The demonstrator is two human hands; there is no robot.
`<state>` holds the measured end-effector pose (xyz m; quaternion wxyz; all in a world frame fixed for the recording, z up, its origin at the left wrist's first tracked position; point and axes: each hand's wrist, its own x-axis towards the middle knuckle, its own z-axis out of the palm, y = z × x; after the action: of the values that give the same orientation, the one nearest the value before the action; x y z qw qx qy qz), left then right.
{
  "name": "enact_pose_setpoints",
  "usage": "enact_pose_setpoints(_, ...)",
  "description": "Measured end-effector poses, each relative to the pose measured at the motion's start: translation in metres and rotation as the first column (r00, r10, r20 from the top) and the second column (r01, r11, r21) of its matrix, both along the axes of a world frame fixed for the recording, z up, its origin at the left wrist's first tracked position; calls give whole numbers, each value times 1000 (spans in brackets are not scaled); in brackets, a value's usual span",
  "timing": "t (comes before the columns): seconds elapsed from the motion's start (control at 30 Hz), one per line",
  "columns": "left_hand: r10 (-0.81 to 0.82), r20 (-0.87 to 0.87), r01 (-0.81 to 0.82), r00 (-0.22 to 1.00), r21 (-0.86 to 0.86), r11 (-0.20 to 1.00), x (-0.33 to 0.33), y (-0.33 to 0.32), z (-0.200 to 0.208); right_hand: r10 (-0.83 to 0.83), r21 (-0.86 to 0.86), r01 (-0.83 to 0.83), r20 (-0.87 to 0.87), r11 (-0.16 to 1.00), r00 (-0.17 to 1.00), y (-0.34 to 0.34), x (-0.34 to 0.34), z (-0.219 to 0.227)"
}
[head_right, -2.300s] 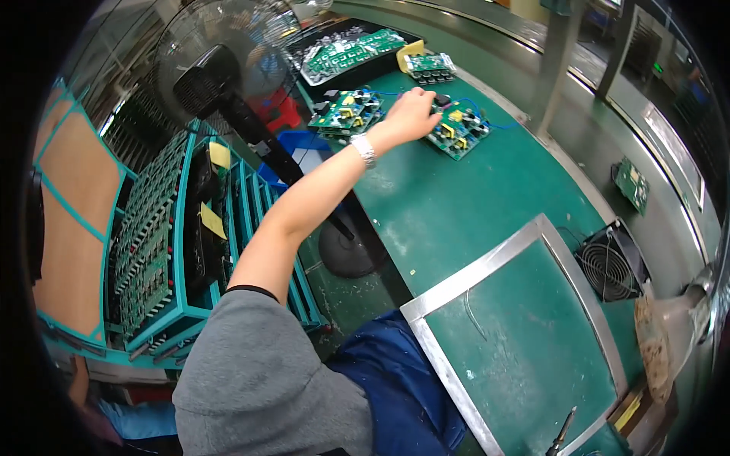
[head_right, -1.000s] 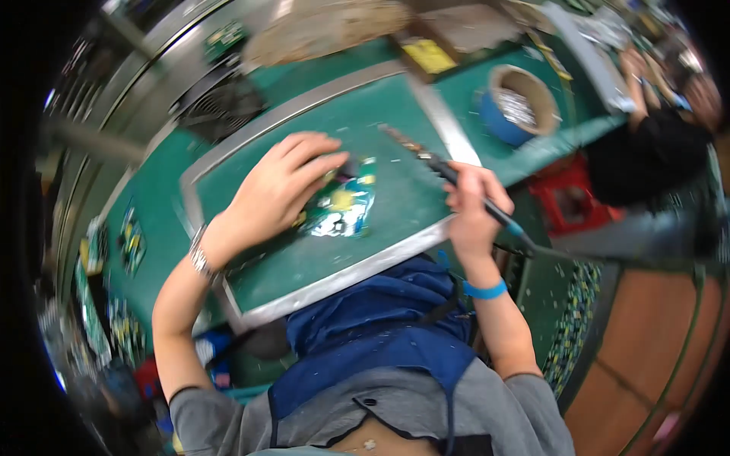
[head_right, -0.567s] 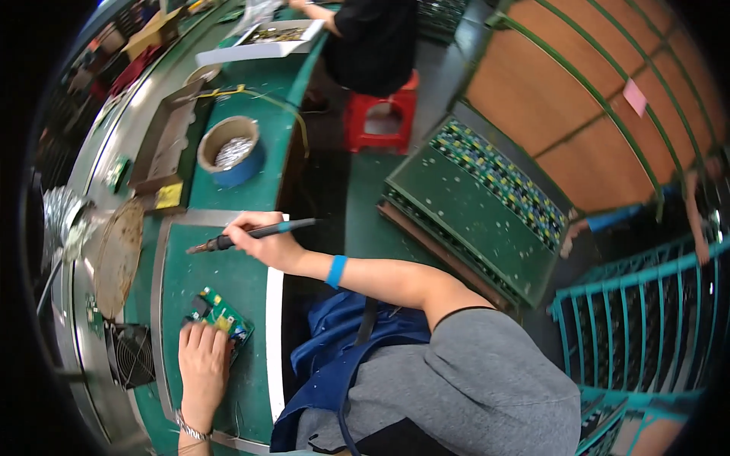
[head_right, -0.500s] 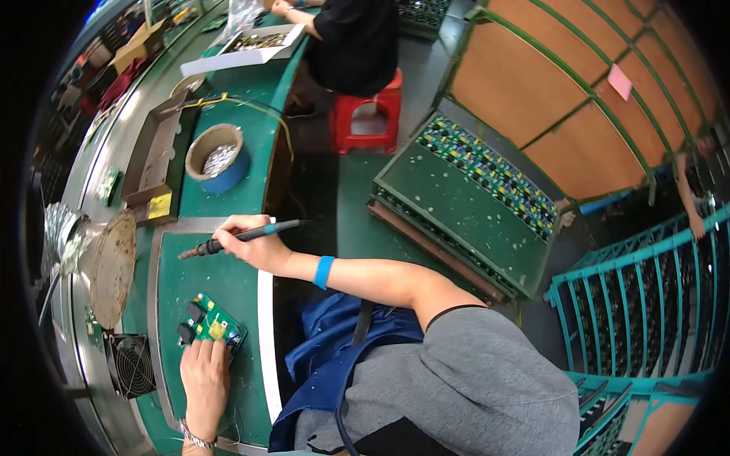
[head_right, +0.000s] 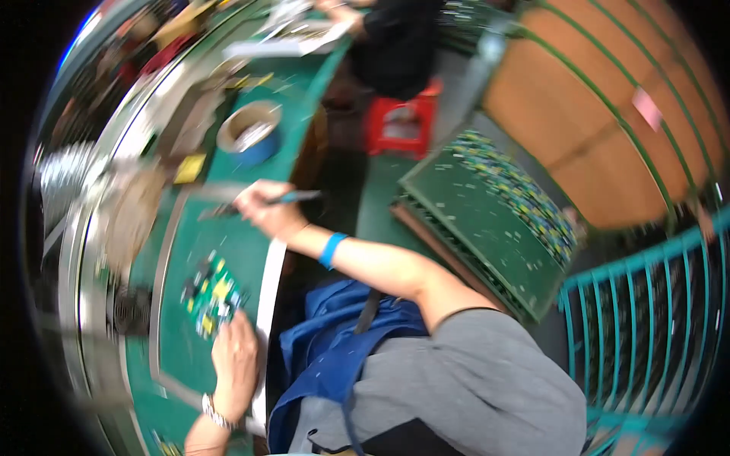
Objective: The person solders connections on a circuit board using a soldering iron and solder wire, sets it aside, and takes another circuit board from a pile. They then solder various points on both sides of the new circuit board using the soldering iron and solder wire.
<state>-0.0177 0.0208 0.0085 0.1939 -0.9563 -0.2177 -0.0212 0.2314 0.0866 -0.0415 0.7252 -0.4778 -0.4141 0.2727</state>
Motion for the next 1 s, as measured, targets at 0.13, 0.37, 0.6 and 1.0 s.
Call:
enact_pose_setpoints(0.13, -9, 52, 27, 999, -366, 930, -17, -15, 31, -122, -41, 152, 411, 988, 903, -21, 12, 29)
enact_pose_setpoints(0.37, 613, 276, -367, 740, -599, 712, -115, -46, 56, -14, -82, 10, -56, 997, 998, -5, 24, -3)
enact_pose_setpoints(0.6, 690, 285, -462, 665, -570, 680, -118, -43, 33, 49, -100, -54, -56, 994, 997, -6, 22, -1)
enact_pose_setpoints(1.0, 842, 355, -176, 407, -874, 454, -55, 17, 58, 114, 46, -136, 328, 990, 938, -33, 34, 23)
